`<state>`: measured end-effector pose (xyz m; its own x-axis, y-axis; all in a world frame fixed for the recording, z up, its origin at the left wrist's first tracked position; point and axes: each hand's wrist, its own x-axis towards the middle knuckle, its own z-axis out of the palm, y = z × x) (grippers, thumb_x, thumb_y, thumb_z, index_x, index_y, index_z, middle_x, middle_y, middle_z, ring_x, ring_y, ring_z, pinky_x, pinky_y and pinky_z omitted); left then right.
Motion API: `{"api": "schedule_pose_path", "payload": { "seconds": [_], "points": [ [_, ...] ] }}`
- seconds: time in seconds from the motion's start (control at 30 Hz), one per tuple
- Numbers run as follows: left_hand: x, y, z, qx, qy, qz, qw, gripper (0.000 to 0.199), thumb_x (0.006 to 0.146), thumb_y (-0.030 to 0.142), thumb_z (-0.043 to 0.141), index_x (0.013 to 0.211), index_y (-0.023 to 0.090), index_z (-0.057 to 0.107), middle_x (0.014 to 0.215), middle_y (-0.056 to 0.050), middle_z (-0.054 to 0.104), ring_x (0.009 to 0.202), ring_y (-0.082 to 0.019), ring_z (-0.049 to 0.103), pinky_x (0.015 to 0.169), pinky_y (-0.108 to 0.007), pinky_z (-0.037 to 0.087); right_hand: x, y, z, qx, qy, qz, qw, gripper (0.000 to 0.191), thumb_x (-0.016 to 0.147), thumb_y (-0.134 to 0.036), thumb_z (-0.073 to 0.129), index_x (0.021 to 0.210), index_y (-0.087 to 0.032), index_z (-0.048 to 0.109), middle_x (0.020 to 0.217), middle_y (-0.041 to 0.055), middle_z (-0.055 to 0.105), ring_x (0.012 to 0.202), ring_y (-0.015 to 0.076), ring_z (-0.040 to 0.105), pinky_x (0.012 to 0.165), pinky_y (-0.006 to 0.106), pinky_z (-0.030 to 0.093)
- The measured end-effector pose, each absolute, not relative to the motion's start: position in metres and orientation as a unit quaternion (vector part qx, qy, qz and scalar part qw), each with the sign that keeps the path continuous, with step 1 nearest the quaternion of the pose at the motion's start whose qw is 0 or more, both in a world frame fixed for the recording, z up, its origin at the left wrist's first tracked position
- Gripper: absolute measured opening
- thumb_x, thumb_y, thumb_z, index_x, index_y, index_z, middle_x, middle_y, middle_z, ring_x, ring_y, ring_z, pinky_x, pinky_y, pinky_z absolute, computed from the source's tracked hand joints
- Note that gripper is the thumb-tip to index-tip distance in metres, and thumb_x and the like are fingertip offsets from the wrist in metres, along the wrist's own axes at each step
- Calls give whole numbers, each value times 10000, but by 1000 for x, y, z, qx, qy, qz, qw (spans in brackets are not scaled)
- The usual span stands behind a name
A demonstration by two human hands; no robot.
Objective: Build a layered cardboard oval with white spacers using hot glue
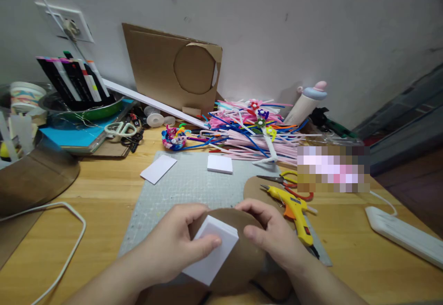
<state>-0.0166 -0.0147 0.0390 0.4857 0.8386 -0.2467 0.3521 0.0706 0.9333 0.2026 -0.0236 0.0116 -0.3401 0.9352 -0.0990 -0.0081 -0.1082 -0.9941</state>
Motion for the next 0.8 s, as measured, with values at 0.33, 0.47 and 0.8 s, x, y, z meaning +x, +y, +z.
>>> {"api": "schedule_pose_path", "payload": {
  "seconds": [0.33, 0.47, 0.8],
  "points": [
    [-11, -11, 25, 628, 488, 322, 514, 391, 743, 266, 684, 1121, 253, 585, 1084, -27, 666, 990, -203, 608, 849, -297, 461, 191, -23, 5, -488, -482, 631, 363, 431, 705, -439, 789, 1022, -180, 654, 937, 50, 712, 829, 221, 645, 722, 311, 508],
    [-11, -10, 28, 622, 499, 336, 501, 313, 772, 297, 669, 1082, 255, 659, 1113, -37, 683, 1017, -215, 617, 897, -322, 465, 186, -27, 7, -470, -451, 646, 396, 451, 701, -426, 793, 1052, -179, 651, 970, 66, 718, 832, 223, 659, 720, 313, 515],
    [-9, -12, 27, 598, 497, 349, 523, 294, 736, 283, 696, 1027, 239, 705, 1028, -28, 725, 935, -195, 658, 821, -290, 519, 185, -30, 5, -470, -468, 631, 403, 373, 713, -384, 786, 993, -178, 654, 908, 45, 714, 795, 202, 651, 687, 287, 511]
  ]
}}
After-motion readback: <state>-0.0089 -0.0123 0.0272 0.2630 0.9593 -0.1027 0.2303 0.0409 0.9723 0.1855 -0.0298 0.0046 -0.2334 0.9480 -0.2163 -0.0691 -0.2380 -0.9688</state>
